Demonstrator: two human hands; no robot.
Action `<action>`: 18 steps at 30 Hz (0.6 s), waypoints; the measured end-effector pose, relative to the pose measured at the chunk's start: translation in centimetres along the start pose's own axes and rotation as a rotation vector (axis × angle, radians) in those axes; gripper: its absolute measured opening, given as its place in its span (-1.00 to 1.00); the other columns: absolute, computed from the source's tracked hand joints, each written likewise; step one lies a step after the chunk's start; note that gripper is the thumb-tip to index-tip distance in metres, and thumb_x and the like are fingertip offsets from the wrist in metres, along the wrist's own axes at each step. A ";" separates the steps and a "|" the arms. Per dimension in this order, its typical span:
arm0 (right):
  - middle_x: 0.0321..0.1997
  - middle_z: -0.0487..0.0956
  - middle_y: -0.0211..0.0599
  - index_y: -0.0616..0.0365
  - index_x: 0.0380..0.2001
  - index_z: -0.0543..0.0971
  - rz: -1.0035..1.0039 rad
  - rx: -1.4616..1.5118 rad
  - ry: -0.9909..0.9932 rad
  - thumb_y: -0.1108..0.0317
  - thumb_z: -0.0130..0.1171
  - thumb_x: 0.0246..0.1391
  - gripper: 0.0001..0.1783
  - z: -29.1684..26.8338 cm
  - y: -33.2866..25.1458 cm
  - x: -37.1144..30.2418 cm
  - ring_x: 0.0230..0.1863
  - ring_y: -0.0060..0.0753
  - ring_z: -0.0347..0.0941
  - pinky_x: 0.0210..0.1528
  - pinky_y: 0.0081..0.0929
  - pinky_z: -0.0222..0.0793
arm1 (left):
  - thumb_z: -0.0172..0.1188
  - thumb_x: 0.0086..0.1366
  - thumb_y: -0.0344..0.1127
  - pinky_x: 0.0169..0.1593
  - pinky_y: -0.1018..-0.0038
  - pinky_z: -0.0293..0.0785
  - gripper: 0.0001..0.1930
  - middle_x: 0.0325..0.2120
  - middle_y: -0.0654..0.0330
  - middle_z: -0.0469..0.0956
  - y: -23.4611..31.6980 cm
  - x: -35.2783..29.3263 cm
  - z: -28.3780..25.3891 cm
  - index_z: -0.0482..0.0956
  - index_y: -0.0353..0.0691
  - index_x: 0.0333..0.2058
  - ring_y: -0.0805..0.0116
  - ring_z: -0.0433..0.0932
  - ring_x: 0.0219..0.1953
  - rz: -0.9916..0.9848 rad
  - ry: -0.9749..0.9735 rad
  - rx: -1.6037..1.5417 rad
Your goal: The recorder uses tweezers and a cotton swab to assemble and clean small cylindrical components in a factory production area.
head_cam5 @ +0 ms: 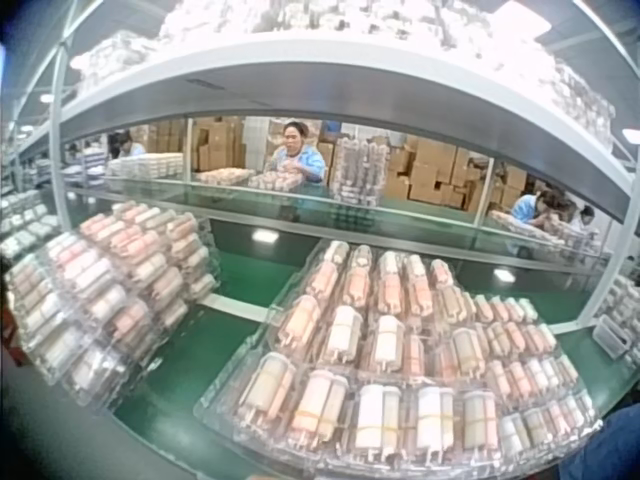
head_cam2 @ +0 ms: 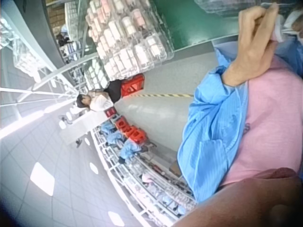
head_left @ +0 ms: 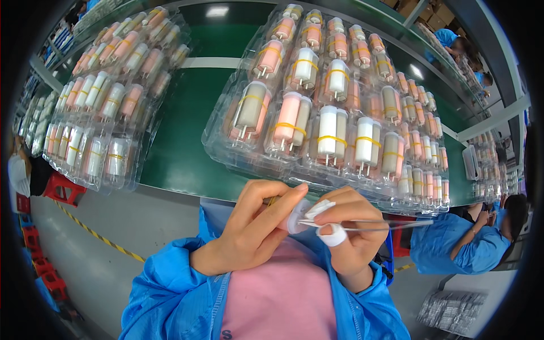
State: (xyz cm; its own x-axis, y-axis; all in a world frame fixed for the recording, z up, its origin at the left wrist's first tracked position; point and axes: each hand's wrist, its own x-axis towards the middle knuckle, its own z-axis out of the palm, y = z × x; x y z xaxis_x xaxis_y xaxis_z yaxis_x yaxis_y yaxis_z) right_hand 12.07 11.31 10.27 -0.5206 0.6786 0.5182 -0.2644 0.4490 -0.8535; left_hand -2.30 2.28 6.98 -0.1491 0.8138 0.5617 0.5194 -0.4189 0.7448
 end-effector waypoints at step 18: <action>-0.40 0.58 -0.13 0.28 -0.40 0.59 0.002 -0.013 0.023 0.59 0.27 -0.16 -0.84 -0.5 0.5 -0.3 -0.41 -0.39 0.50 -0.39 -0.56 0.39 | 0.26 0.07 -0.52 -0.18 0.51 0.41 -0.37 -0.11 0.02 0.35 -0.1 -0.1 -0.4 0.28 -0.39 0.15 0.31 0.37 -0.17 -0.192 -0.147 -0.528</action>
State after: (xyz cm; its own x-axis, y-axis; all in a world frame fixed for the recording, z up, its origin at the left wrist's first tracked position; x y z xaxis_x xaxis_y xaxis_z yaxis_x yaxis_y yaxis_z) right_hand 12.52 11.66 9.75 -0.5021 0.6924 0.5182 -0.2528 0.4555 -0.8536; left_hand -2.66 2.06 7.01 -0.0612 0.9268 0.3705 -0.0017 -0.3713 0.9285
